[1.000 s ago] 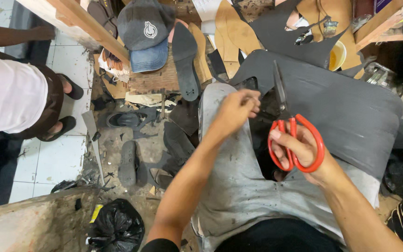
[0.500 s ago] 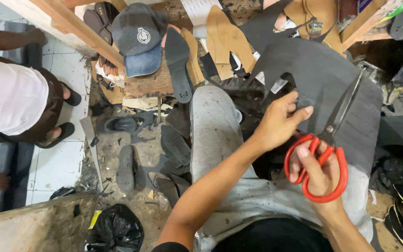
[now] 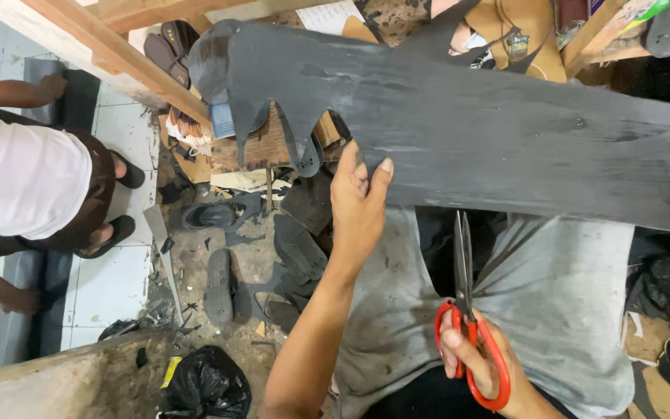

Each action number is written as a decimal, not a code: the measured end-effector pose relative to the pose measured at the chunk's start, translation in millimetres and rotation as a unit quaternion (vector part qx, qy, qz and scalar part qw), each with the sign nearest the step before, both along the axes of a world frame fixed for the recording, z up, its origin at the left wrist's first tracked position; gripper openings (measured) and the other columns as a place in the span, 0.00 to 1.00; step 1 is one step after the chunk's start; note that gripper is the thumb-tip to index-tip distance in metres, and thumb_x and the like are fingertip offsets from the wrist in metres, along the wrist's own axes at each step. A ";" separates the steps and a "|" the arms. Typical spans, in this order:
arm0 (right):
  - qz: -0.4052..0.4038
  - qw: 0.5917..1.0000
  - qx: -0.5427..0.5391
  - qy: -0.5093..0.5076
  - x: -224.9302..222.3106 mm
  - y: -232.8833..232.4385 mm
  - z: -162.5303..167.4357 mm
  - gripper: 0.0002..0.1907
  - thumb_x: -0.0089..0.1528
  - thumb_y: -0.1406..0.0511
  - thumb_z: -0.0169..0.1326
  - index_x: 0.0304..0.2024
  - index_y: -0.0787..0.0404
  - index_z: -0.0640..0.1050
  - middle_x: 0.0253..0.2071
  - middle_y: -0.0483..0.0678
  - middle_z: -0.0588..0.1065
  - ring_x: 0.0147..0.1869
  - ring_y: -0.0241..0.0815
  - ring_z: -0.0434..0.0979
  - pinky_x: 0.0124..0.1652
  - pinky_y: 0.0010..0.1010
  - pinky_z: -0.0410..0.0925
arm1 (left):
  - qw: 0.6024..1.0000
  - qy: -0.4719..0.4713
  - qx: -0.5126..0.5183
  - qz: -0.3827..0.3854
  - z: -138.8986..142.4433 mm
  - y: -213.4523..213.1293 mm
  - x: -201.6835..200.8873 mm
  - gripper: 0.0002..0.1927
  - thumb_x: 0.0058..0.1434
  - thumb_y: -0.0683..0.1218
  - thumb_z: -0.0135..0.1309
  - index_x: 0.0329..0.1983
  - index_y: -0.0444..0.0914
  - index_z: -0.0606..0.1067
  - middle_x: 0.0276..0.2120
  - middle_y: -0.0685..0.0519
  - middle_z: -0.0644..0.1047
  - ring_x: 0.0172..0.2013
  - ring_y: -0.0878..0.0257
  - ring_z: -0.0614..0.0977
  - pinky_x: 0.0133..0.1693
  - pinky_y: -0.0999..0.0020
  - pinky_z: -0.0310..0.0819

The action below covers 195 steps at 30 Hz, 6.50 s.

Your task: The person uses red-handled scissors to cut black foam shoe insoles from a larger sheet. They repeatedly place a finished insole on the sheet as a template, trace its outline with the scissors, and trim the excess material. The cut insoles are set aside on a nearby wooden shelf.

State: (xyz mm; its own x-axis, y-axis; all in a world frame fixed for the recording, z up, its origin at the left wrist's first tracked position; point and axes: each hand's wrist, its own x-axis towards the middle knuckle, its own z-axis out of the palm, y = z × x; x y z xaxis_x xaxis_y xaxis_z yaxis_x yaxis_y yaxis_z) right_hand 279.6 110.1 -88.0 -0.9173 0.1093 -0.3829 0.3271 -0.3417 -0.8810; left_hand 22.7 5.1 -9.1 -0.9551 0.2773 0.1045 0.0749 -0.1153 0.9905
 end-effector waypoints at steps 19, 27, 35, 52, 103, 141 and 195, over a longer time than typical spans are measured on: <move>0.028 0.994 0.042 -0.097 -51.3 12.2 30.7 0.33 0.65 0.42 0.30 0.48 0.59 0.73 0.28 0.45 0.72 0.28 0.35 0.72 0.22 0.27 0.59 | 0.984 -0.135 0.064 -0.097 -45.5 -8.9 12.0 0.27 0.64 0.34 0.50 0.68 0.34 0.74 0.52 0.48 0.77 0.45 0.66 0.73 0.52 0.71 0.68; 0.029 0.992 0.073 -0.103 -62.4 17.3 26.8 0.35 0.65 0.40 0.29 0.49 0.58 0.73 0.28 0.45 0.73 0.30 0.36 0.72 0.22 0.27 0.60 | 0.995 0.039 -0.044 -0.076 -25.9 -5.0 19.7 0.32 0.59 0.37 0.60 0.69 0.36 0.70 0.64 0.42 0.75 0.66 0.56 0.73 0.68 0.63 0.60; 0.041 0.990 0.090 -0.104 -65.5 16.9 31.6 0.36 0.64 0.39 0.29 0.52 0.58 0.73 0.31 0.45 0.73 0.35 0.37 0.74 0.24 0.28 0.63 | 0.995 0.028 -0.066 -0.073 -24.9 -2.7 22.6 0.32 0.60 0.37 0.60 0.69 0.36 0.69 0.65 0.42 0.73 0.68 0.54 0.72 0.70 0.59 0.59; 0.039 0.990 0.073 -0.112 -65.9 16.4 34.8 0.36 0.64 0.39 0.29 0.52 0.57 0.72 0.32 0.45 0.73 0.36 0.36 0.75 0.25 0.28 0.65 | 0.994 0.053 -0.067 -0.072 -26.3 -7.0 17.5 0.32 0.60 0.37 0.60 0.69 0.37 0.70 0.65 0.43 0.74 0.68 0.55 0.72 0.70 0.60 0.59; 0.147 0.973 0.049 -0.171 -108.0 61.3 103.0 0.51 0.58 0.31 0.22 0.42 0.65 0.78 0.19 0.52 0.73 0.22 0.41 0.77 0.15 0.28 0.61 | 0.990 0.028 -0.138 -0.011 -31.0 8.1 -24.8 0.28 0.61 0.38 0.60 0.66 0.42 0.76 0.38 0.41 0.77 0.38 0.63 0.71 0.45 0.70 0.68; 0.073 0.939 -0.325 0.082 -164.6 74.3 58.2 0.42 0.65 0.33 0.37 0.37 0.67 0.70 0.16 0.43 0.65 0.16 0.34 0.64 0.17 0.22 0.61 | 0.995 -0.019 0.063 -0.076 -27.7 -29.2 -35.1 0.27 0.63 0.33 0.54 0.68 0.30 0.71 0.57 0.47 0.76 0.53 0.67 0.75 0.57 0.74 0.67; -0.112 0.955 0.052 0.270 -272.0 66.9 126.7 0.10 0.67 0.67 0.59 0.50 0.67 0.80 0.48 0.45 0.80 0.50 0.33 0.78 0.52 0.27 0.72 | 0.873 -0.164 0.435 -0.149 -26.5 -3.5 -15.1 0.31 0.63 0.40 0.55 0.70 0.34 0.62 0.64 0.49 0.69 0.66 0.56 0.70 0.67 0.56 0.64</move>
